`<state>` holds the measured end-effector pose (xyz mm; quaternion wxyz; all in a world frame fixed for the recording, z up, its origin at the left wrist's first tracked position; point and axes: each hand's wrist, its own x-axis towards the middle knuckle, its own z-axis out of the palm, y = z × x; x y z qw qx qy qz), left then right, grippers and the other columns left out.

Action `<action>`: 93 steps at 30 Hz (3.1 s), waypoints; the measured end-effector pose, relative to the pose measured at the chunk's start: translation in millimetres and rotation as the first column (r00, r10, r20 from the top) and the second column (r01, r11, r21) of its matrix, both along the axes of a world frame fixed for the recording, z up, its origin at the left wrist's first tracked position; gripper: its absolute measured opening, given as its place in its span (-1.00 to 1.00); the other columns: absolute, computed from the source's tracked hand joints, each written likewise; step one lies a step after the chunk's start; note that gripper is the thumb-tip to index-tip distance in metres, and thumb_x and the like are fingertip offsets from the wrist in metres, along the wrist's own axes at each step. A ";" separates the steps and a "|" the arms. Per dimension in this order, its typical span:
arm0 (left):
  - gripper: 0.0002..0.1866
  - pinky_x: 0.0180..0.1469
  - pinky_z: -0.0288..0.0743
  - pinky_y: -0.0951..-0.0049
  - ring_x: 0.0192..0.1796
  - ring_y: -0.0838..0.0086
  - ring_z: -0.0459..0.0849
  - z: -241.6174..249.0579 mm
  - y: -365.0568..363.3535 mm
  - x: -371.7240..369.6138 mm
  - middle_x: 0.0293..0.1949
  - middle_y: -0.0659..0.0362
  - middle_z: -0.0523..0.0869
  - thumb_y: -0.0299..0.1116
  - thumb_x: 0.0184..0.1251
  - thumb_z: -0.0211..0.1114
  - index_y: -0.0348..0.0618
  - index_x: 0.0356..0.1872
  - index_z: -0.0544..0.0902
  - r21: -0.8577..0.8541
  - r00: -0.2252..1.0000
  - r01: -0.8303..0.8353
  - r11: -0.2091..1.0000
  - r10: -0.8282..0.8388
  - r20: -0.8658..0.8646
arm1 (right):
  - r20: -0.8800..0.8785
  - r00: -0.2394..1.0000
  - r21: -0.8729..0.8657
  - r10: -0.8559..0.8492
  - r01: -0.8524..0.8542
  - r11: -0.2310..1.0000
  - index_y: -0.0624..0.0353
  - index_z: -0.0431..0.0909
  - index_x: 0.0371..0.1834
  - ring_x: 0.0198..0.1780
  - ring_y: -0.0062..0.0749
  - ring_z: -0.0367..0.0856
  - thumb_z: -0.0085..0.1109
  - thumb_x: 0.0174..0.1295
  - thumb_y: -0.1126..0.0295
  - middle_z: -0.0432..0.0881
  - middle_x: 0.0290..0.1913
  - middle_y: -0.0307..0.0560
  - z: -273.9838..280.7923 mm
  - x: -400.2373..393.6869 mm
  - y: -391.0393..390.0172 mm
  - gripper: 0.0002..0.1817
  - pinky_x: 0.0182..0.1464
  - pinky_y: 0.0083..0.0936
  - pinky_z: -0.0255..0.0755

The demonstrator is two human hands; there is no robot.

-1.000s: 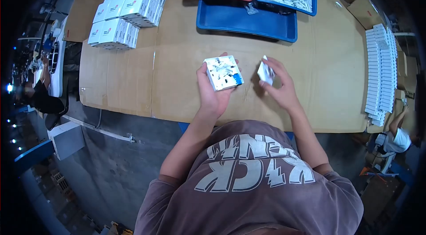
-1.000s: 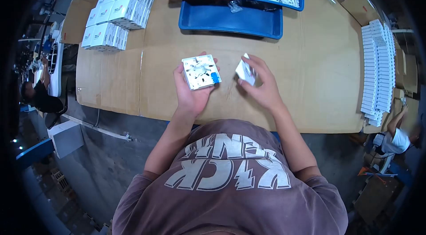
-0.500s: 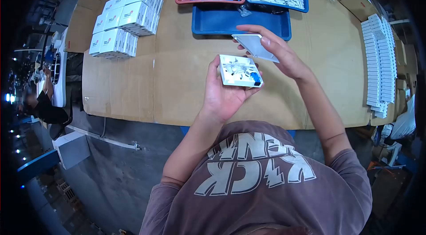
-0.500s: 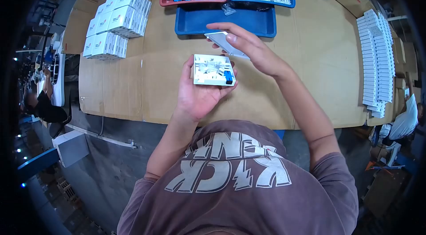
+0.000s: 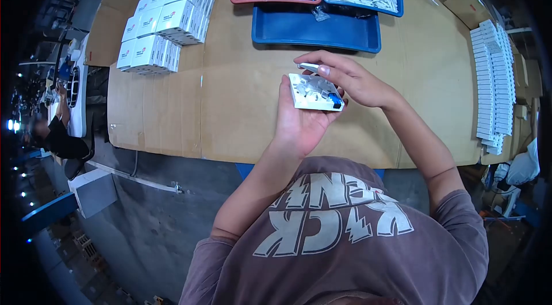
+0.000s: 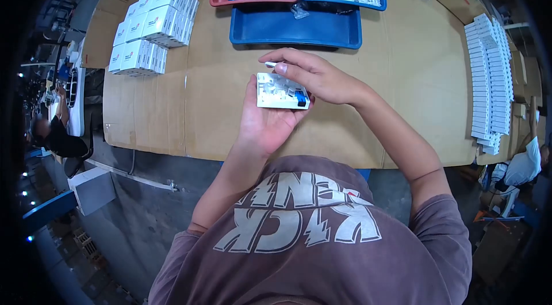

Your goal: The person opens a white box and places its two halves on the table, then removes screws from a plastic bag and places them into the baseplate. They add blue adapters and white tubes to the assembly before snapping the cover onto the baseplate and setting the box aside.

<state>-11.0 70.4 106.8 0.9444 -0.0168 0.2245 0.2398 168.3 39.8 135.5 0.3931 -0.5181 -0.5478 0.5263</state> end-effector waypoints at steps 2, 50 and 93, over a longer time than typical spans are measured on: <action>-0.34 0.53 0.35 -0.14 0.45 0.13 0.51 1.9 -0.4 2.8 0.42 0.05 0.53 0.24 0.73 -0.23 -0.03 0.49 0.40 0.004 0.999 -0.003 1.000 0.003 -0.051 | 0.001 1.000 -0.004 0.005 -0.005 1.000 0.14 0.49 0.51 0.39 -0.31 0.53 -0.09 0.68 0.13 0.60 0.37 -0.06 -0.7 -1.5 2.0 -0.50 0.45 -0.36 0.37; -0.36 0.46 0.41 -0.04 0.39 0.24 0.56 12.2 18.1 7.4 0.34 0.08 0.57 0.20 0.74 -0.27 -0.05 0.45 0.42 0.154 0.977 0.049 0.987 -0.016 -0.211 | 0.060 0.997 0.151 0.055 -0.064 0.986 0.13 0.42 0.60 0.67 -0.05 0.25 0.16 0.56 0.09 0.33 0.66 0.10 -26.0 -6.7 0.0 -0.37 0.65 -0.23 0.10; -0.49 0.37 0.47 0.34 0.28 0.46 0.64 -12.8 3.8 -26.4 0.29 0.07 0.63 -0.11 0.76 0.10 -0.29 0.45 0.37 0.804 0.892 -0.034 0.594 0.381 -0.243 | -0.430 0.816 -0.011 -0.386 0.423 0.906 0.29 0.51 0.26 0.27 -0.42 0.62 0.49 0.28 0.56 0.66 0.19 -0.06 -28.2 -30.0 -39.4 -0.50 0.37 -0.43 0.50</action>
